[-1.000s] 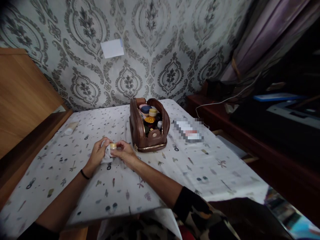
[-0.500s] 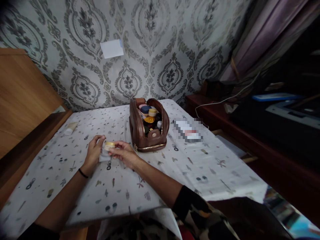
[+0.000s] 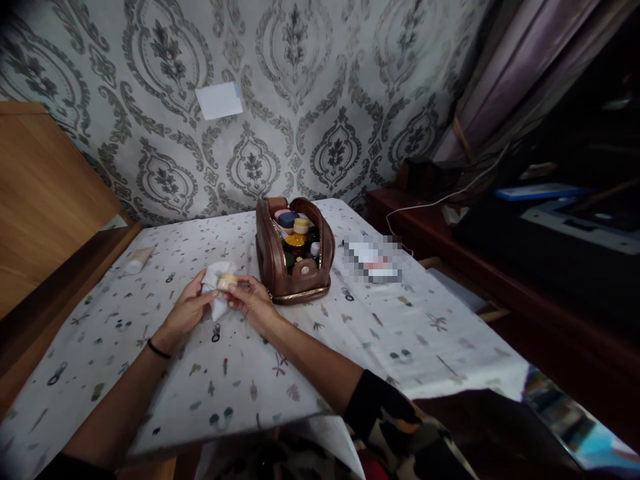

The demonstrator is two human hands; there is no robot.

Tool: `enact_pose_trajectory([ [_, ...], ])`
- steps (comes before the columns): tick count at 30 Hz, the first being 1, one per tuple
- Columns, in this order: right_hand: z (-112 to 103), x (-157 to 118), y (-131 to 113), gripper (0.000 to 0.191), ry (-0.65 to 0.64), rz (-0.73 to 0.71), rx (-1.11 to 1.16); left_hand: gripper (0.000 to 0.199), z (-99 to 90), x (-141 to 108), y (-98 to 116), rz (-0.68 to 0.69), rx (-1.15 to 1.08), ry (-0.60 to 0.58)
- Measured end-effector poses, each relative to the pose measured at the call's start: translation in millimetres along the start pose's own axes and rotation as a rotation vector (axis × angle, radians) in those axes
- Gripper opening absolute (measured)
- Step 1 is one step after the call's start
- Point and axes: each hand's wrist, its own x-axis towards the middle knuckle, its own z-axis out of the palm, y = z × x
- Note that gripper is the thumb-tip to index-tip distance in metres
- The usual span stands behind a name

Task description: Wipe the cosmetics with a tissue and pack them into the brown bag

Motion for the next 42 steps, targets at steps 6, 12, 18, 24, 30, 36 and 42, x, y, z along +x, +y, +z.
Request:
enact_pose_trajectory([
  [6, 7, -6, -1, 0.052, -0.03, 0.026, 0.036, 0.03, -8.5, 4, -8, 0.101, 0.234, 0.135],
  [12, 5, -6, 3, 0.053, -0.033, 0.0, -0.105, 0.033, -6.0, 0, -8, 0.16, 0.356, 0.22],
  [18, -2, -3, 10, 0.04, 0.035, -0.23, -0.565, 0.035, 2.1, -2, -9, 0.126, 0.248, 0.184],
  [24, -4, -1, 17, 0.041, 0.001, -0.299, -0.653, 0.033, 1.7, -4, -12, 0.139, 0.346, 0.224],
  [30, -4, -2, 16, 0.035, -0.052, -0.277, -0.621, 0.036, 4.9, -6, -7, 0.116, 0.397, 0.091],
  [36, -2, -5, 15, 0.025, -0.047, -0.302, -0.706, 0.031, 9.7, -8, -4, 0.179, 0.533, 0.031],
  [42, 1, -10, 13, 0.032, -0.051, -0.205, -0.685, 0.036, 10.2, -8, -5, 0.169, 0.514, 0.139],
])
